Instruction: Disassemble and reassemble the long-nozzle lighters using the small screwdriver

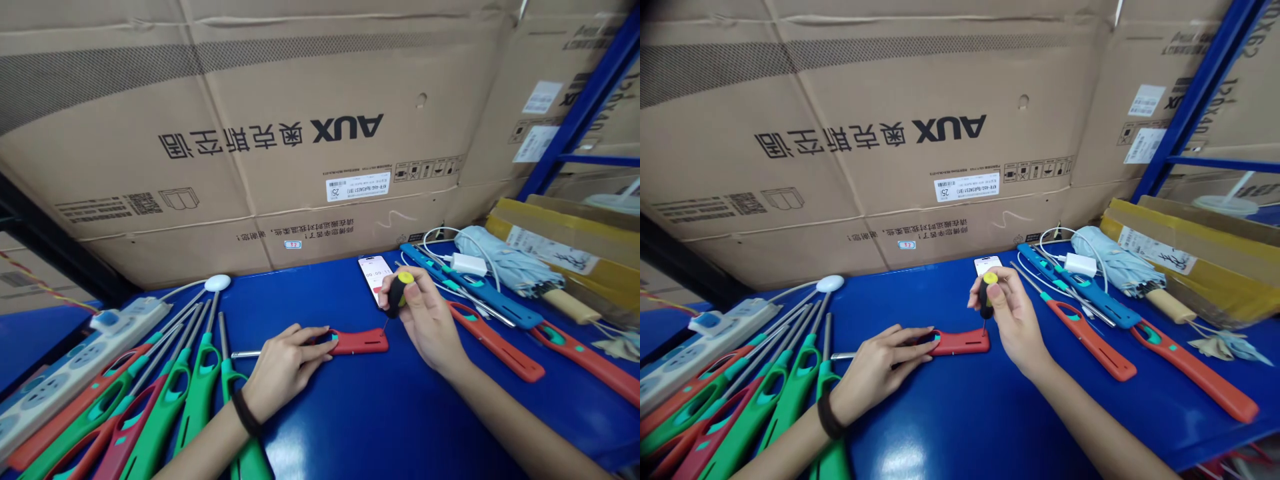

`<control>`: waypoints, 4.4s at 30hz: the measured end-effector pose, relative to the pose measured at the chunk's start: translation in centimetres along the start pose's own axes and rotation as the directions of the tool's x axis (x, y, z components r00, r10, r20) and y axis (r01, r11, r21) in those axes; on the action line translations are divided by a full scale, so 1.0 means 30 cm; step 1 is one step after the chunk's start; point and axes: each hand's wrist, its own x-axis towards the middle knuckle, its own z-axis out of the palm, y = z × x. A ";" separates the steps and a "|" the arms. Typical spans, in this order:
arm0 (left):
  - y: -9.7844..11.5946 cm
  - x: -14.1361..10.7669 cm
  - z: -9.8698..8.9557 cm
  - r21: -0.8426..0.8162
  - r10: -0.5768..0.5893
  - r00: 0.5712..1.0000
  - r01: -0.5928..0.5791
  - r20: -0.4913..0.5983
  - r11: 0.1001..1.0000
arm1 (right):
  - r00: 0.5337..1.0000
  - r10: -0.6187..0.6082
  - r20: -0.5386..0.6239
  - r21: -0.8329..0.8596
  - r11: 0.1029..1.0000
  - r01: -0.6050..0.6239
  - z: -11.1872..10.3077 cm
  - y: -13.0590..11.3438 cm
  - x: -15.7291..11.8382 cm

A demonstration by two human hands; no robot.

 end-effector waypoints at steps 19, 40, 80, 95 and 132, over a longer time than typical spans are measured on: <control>0.006 0.018 -0.012 -0.209 0.100 0.994 -0.090 0.039 0.974 | 0.963 0.225 0.147 0.207 0.945 -0.253 0.019 -0.045 0.000; 0.003 0.015 -0.013 -0.157 0.093 0.995 -0.086 0.038 0.984 | 0.941 0.204 0.270 0.274 0.921 -0.278 0.006 -0.039 -0.022; 0.007 0.013 -0.011 -0.186 0.098 0.995 -0.091 0.029 0.978 | 0.917 0.342 0.204 0.258 0.885 -0.387 0.029 -0.052 -0.008; 0.010 0.015 -0.015 -0.181 0.105 0.994 -0.100 0.018 0.979 | 0.951 0.279 0.134 0.238 0.922 -0.304 0.023 -0.053 -0.002; 0.008 0.009 -0.011 -0.191 0.091 0.995 -0.081 0.042 0.978 | 0.969 0.219 0.110 0.220 0.946 -0.239 0.011 -0.060 0.004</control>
